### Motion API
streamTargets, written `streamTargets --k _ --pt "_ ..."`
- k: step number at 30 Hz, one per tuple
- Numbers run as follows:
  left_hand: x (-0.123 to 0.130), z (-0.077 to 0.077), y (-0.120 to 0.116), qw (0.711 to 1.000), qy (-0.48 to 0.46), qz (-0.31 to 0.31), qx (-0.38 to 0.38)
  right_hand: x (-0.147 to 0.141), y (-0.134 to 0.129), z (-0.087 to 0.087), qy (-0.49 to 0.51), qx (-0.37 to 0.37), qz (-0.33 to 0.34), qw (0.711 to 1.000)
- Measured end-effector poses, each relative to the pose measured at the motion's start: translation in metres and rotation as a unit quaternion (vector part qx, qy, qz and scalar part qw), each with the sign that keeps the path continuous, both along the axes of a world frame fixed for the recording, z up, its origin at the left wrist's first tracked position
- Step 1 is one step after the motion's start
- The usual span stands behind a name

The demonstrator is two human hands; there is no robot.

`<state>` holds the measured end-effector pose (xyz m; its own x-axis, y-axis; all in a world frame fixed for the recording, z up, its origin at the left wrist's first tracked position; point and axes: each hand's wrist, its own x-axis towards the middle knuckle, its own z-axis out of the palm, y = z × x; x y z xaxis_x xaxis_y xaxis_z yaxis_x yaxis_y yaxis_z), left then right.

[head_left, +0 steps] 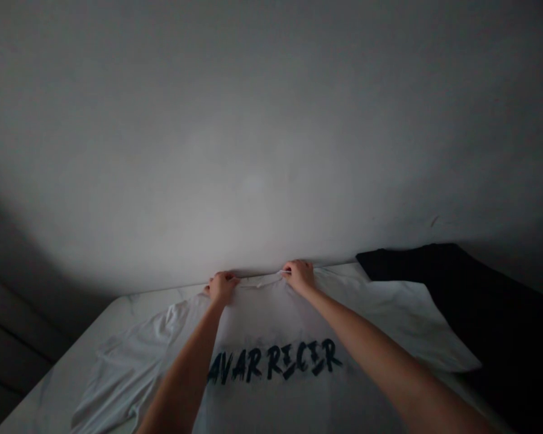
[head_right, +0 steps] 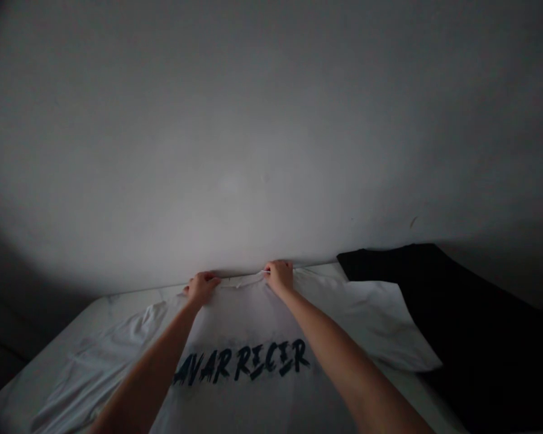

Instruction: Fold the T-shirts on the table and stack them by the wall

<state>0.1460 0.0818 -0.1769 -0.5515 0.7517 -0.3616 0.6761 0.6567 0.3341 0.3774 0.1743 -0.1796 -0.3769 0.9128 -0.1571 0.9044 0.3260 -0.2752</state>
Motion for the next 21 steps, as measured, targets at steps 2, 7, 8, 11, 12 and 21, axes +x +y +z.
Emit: streamTargets --k 2,7,8,11,12,21 --pt "0.006 -0.003 -0.004 0.999 0.015 0.014 0.041 0.001 -0.005 -0.002 0.007 0.019 -0.002 1.000" --pt "0.020 0.005 -0.006 0.993 0.087 0.025 0.075 -0.005 -0.018 0.006 -0.009 0.084 -0.002 0.996" --pt "0.024 0.009 -0.008 0.990 0.109 0.025 0.083 -0.006 -0.023 0.010 -0.006 0.094 0.011 0.996" --pt "0.041 0.017 -0.022 0.979 0.161 -0.036 0.121 -0.009 -0.048 0.023 0.011 0.093 0.062 0.994" --pt "0.047 0.017 -0.030 0.974 0.170 -0.074 0.130 -0.008 -0.058 0.026 0.009 0.084 0.072 0.994" --pt "0.078 -0.011 -0.078 0.961 0.177 -0.211 0.029 0.019 -0.097 0.030 -0.046 -0.101 0.055 0.992"
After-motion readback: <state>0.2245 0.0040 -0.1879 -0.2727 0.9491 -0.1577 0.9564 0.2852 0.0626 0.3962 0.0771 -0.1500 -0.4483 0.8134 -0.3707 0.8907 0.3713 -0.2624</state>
